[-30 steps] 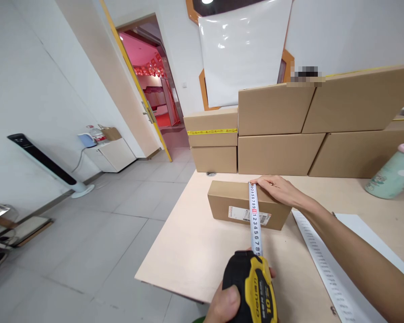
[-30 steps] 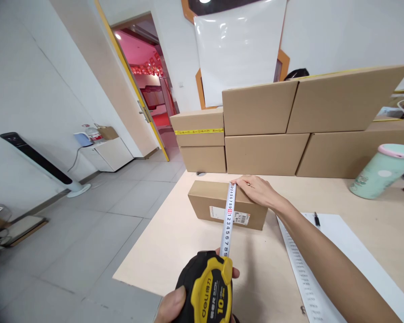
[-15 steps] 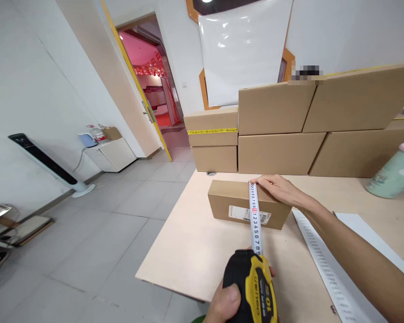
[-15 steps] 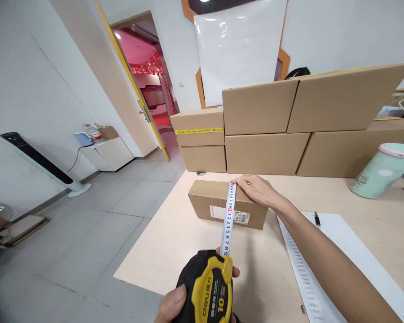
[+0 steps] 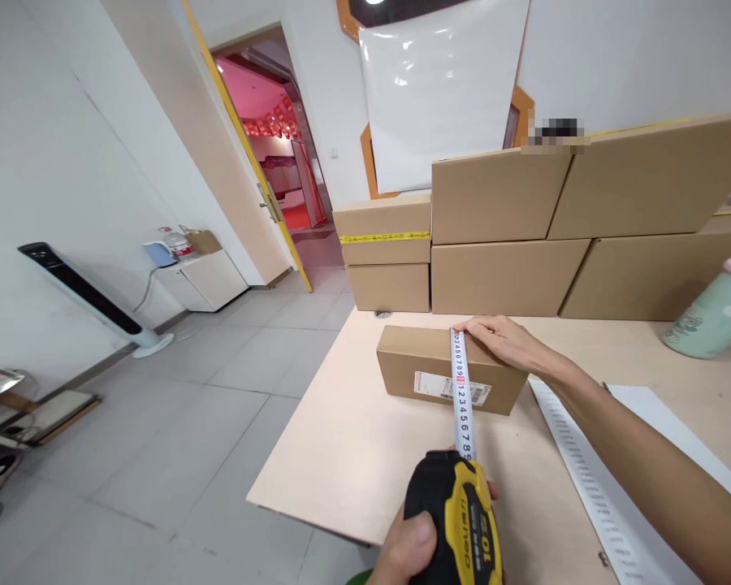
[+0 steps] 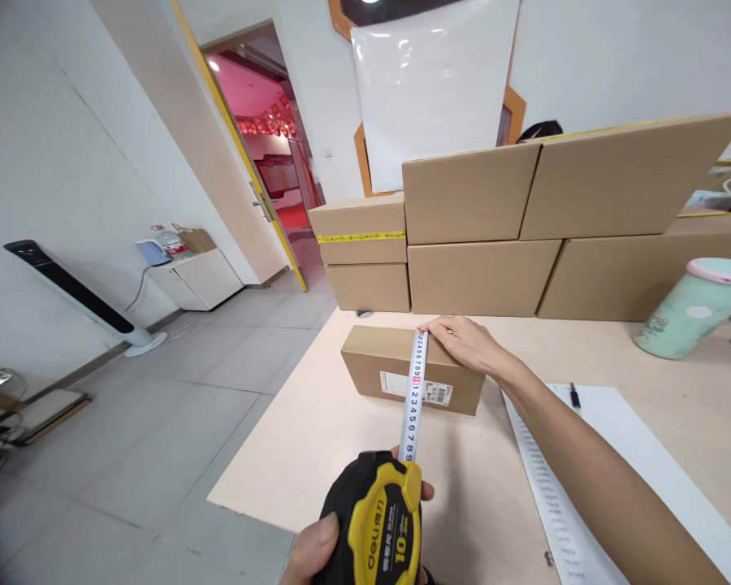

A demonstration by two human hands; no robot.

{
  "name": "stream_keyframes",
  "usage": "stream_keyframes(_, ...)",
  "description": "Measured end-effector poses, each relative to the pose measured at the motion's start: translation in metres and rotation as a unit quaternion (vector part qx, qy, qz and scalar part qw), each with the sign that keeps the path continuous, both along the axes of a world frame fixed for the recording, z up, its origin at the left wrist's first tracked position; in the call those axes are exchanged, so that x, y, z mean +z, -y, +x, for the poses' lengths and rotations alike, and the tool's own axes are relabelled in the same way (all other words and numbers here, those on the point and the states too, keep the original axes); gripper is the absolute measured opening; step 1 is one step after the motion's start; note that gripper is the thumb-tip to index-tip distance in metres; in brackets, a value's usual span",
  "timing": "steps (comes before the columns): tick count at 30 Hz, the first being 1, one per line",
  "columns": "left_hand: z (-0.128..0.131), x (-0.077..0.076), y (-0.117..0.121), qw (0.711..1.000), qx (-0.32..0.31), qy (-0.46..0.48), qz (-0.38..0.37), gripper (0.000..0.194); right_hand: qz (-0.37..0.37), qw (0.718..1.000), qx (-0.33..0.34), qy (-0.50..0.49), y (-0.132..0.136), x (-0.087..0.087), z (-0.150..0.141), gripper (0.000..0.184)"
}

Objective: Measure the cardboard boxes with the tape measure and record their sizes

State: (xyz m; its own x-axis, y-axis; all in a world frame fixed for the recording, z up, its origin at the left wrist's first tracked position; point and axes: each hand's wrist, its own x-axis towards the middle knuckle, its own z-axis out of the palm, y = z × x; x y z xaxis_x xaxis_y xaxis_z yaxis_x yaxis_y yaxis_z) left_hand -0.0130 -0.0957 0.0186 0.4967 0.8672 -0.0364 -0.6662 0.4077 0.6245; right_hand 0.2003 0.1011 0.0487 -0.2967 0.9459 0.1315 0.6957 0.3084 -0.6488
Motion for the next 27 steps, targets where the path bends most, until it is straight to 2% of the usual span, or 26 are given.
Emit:
stream_keyframes(23, 0.000, -0.003, 0.000, 1.000, 0.012, -0.009, -0.024, 0.062, 0.001, 1.000, 0.002, 0.005, 0.000, 0.001, 0.001, 0.045)
stream_keyframes(27, 0.001, -0.011, -0.005, 0.999, 0.011, -0.023, -0.036, 0.065, 0.002, 1.000, 0.005, 0.004, 0.000, 0.001, 0.000, 0.045)
